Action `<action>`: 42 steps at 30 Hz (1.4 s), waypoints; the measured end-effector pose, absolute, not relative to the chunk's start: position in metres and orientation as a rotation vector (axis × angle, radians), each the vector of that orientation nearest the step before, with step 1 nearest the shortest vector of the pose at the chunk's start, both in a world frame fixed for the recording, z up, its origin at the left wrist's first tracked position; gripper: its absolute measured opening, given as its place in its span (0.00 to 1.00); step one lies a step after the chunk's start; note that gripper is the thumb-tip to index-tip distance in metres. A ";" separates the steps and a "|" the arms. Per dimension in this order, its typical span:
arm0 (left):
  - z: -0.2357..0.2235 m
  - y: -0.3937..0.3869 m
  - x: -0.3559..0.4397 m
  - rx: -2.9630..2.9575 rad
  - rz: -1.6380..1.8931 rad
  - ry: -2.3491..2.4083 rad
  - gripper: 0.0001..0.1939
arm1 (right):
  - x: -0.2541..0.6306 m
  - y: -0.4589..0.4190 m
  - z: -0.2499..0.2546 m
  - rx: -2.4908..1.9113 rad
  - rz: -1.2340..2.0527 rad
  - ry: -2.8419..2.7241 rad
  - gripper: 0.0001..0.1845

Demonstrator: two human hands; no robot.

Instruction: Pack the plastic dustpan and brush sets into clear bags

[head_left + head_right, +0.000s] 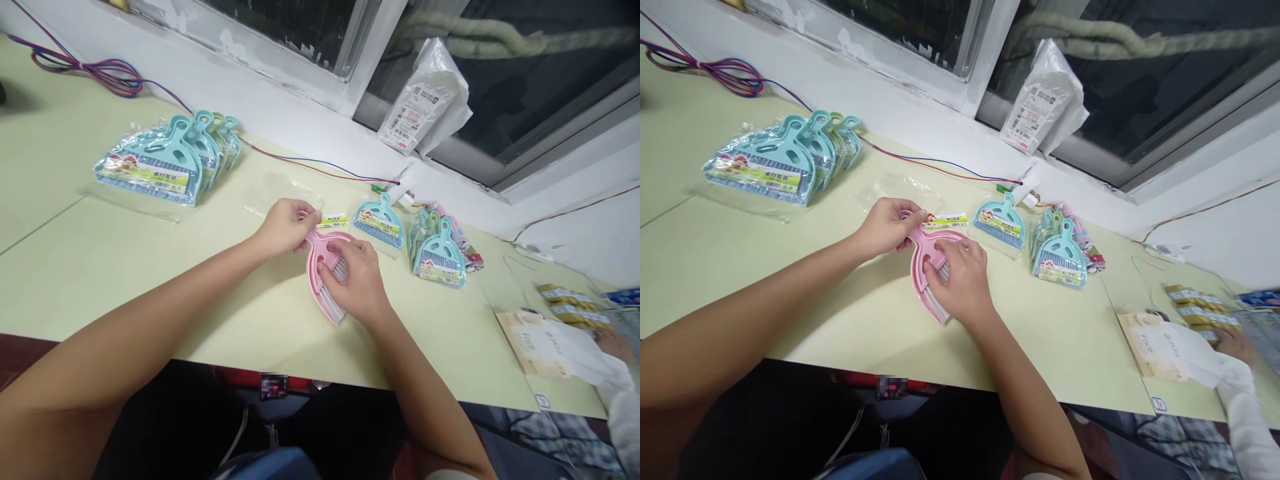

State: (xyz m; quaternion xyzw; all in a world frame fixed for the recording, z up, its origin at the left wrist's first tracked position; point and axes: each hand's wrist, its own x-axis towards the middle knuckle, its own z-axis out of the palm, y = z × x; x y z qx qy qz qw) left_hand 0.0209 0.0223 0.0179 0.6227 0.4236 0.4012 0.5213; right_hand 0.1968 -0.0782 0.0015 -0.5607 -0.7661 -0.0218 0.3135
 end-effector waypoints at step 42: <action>-0.003 0.013 0.037 1.380 0.782 0.341 0.24 | 0.202 -0.084 0.021 -1.618 0.706 -1.521 0.08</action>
